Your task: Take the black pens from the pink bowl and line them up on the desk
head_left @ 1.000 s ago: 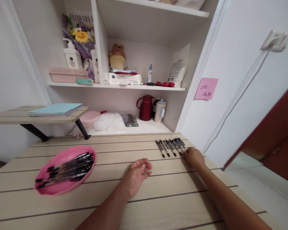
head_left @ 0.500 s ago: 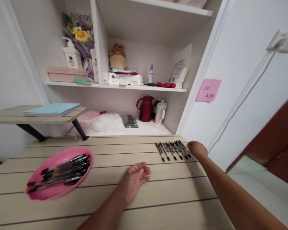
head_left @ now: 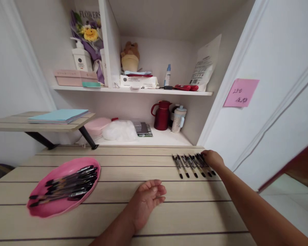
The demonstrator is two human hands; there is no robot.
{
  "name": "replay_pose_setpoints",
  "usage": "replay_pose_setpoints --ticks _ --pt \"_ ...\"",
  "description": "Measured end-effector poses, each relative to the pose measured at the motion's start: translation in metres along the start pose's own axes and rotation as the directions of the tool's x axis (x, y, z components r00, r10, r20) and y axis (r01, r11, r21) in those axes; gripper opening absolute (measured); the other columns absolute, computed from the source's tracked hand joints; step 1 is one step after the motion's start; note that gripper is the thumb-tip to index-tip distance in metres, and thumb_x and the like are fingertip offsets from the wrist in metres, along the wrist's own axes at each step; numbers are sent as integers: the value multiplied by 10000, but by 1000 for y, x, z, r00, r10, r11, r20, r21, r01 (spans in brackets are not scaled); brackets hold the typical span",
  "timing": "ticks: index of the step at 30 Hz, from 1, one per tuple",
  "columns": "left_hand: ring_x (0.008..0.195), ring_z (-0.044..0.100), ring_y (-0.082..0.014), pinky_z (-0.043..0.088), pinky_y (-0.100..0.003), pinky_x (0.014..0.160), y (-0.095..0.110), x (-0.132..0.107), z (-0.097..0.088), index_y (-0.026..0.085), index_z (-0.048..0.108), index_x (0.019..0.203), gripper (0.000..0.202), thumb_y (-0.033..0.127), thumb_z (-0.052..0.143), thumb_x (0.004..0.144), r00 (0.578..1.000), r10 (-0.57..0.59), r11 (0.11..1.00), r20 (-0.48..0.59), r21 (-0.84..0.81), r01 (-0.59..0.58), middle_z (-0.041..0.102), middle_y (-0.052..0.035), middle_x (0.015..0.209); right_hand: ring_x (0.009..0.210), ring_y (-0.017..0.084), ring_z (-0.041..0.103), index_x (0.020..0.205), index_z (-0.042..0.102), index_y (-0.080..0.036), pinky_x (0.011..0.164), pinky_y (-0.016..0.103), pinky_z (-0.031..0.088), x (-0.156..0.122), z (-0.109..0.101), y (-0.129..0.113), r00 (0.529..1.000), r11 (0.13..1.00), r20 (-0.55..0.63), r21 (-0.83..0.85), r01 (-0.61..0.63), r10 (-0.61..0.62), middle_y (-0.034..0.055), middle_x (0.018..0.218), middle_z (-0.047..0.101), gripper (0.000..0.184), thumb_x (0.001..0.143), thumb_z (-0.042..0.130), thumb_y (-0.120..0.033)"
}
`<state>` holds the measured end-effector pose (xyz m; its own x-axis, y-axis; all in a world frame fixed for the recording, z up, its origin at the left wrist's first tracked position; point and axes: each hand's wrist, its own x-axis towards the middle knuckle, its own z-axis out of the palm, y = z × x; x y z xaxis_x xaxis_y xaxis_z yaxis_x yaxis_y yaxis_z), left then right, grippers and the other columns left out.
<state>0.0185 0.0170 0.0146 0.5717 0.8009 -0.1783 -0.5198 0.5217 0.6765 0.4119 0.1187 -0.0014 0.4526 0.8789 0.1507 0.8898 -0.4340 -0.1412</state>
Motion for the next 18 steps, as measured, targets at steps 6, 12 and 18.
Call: replay_pose_setpoints --ticks 6,12,18 --pt "910 567 -208 374 -379 862 -1 1 -2 140 606 930 239 173 623 695 1000 -3 1000 6 4 3 620 -107 914 853 220 616 958 684 -263 658 271 426 -5 2 2 1000 1000 -28 10 6 -6 77 971 672 344 700 464 -207" --pt "910 568 -207 377 -380 862 -1 1 -3 134 601 939 240 172 615 702 1000 3 1000 26 8 -3 619 -110 916 808 212 624 917 698 -267 644 271 431 -16 -6 4 997 999 -78 37 6 -3 64 905 688 335 696 455 -206" --pt "857 582 -192 395 -358 824 0 0 -4 131 592 878 179 198 609 712 998 28 999 49 40 -30 618 -103 875 837 217 617 946 683 -222 681 282 435 -51 -25 2 988 995 -157 94 15 0 68 945 683 346 743 402 -218"
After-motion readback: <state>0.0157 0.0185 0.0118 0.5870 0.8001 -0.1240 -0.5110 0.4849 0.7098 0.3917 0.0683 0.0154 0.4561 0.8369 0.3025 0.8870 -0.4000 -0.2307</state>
